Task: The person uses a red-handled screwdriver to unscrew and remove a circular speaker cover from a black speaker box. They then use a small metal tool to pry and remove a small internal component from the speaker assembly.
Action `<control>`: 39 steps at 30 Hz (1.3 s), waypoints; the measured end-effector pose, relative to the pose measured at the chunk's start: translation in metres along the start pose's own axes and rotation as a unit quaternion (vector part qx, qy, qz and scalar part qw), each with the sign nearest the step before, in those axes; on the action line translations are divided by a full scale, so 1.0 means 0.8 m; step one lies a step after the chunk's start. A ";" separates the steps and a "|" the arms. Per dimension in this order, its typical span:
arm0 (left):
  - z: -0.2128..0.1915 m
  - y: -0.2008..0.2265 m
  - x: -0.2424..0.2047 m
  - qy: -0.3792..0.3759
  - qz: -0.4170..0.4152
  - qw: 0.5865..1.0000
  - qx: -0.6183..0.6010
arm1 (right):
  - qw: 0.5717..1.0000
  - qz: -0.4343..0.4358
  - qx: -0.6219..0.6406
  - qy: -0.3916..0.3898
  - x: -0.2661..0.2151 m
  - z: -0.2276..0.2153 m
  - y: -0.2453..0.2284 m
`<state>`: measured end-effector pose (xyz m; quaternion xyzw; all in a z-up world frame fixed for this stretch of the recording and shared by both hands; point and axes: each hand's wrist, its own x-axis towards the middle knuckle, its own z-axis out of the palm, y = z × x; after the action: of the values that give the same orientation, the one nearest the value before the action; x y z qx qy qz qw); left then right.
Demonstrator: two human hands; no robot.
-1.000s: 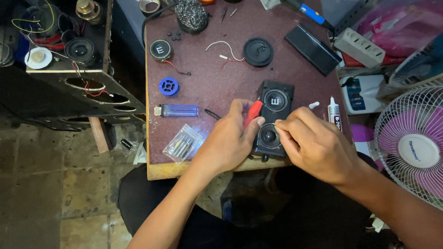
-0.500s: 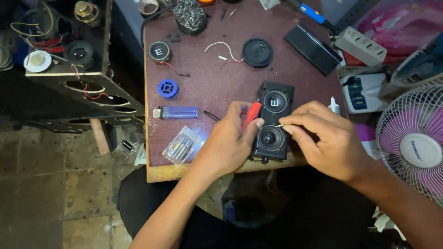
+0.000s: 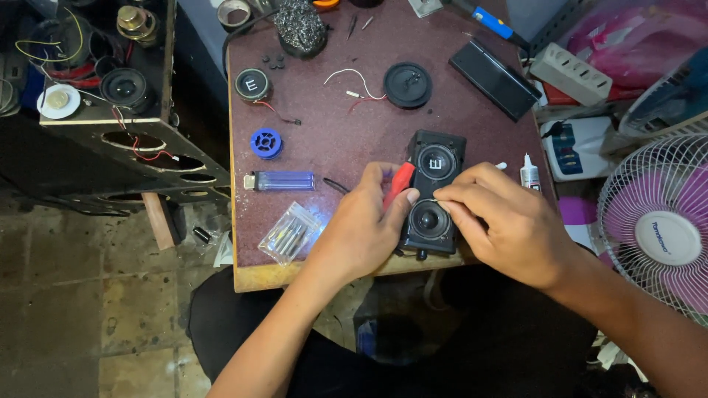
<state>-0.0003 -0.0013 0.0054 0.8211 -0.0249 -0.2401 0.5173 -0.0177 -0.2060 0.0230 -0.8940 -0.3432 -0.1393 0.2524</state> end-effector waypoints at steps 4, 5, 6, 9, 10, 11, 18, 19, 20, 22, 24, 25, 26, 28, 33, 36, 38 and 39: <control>-0.001 0.000 0.000 -0.003 0.005 1.000 0.005 | 0.999 -0.023 -0.030 -0.003 -0.002 0.001 0.003; -0.001 -0.001 0.000 -0.002 0.012 1.000 0.004 | 0.999 -0.030 -0.034 -0.003 -0.003 0.002 0.004; 0.000 -0.003 0.000 0.000 0.019 1.000 0.004 | 0.999 -0.036 -0.038 -0.004 -0.005 0.003 0.004; 0.000 -0.004 -0.001 -0.002 0.031 0.999 0.007 | 0.994 -0.068 -0.080 -0.003 -0.004 0.004 0.005; 0.002 -0.006 0.000 -0.002 0.030 1.000 0.007 | 0.995 -0.068 -0.079 -0.003 -0.004 0.004 0.004; 0.002 -0.007 0.000 0.002 0.041 0.999 0.010 | 0.994 -0.078 -0.081 -0.003 -0.003 0.004 0.004; 0.002 -0.009 0.000 0.002 0.055 0.998 0.017 | 0.991 -0.084 -0.105 -0.001 -0.002 0.005 0.001; 0.002 -0.008 0.001 0.002 0.056 0.998 0.017 | 0.991 -0.084 -0.105 -0.001 -0.003 0.006 0.001; 0.001 -0.008 0.001 0.001 0.058 0.998 0.019 | 0.991 -0.083 -0.105 0.001 -0.003 0.006 0.002; 0.001 -0.007 0.000 -0.002 0.060 0.998 0.022 | 0.991 -0.080 -0.105 0.003 -0.003 0.006 0.000; 0.001 -0.006 0.000 -0.007 0.050 0.998 0.026 | 0.991 -0.085 -0.104 0.007 -0.002 0.005 -0.001; 0.001 -0.006 0.000 -0.007 0.049 0.998 0.025 | 0.991 -0.085 -0.103 0.007 -0.002 0.006 -0.001; 0.001 -0.006 0.000 -0.006 0.048 0.999 0.023 | 0.991 -0.085 -0.107 0.009 -0.003 0.006 0.000; 0.000 -0.005 -0.001 -0.005 0.047 0.999 0.020 | 0.990 -0.087 -0.111 0.012 -0.003 0.006 0.000; 0.001 -0.007 0.000 -0.001 0.048 0.999 0.021 | 0.991 -0.080 -0.108 0.003 -0.001 0.004 -0.002; 0.002 -0.009 0.001 0.003 0.059 0.998 0.026 | 0.992 -0.072 -0.102 -0.001 -0.001 0.004 -0.003; 0.001 -0.008 0.000 0.003 0.059 0.998 0.025 | 0.992 -0.071 -0.101 -0.001 -0.001 0.004 -0.003; 0.001 -0.008 0.000 0.002 0.058 0.998 0.024 | 0.992 -0.072 -0.099 -0.002 -0.001 0.004 -0.004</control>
<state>-0.0018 0.0004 -0.0003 0.8312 -0.0772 -0.2073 0.5101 -0.0200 -0.2031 0.0213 -0.8880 -0.3911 -0.1887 0.1510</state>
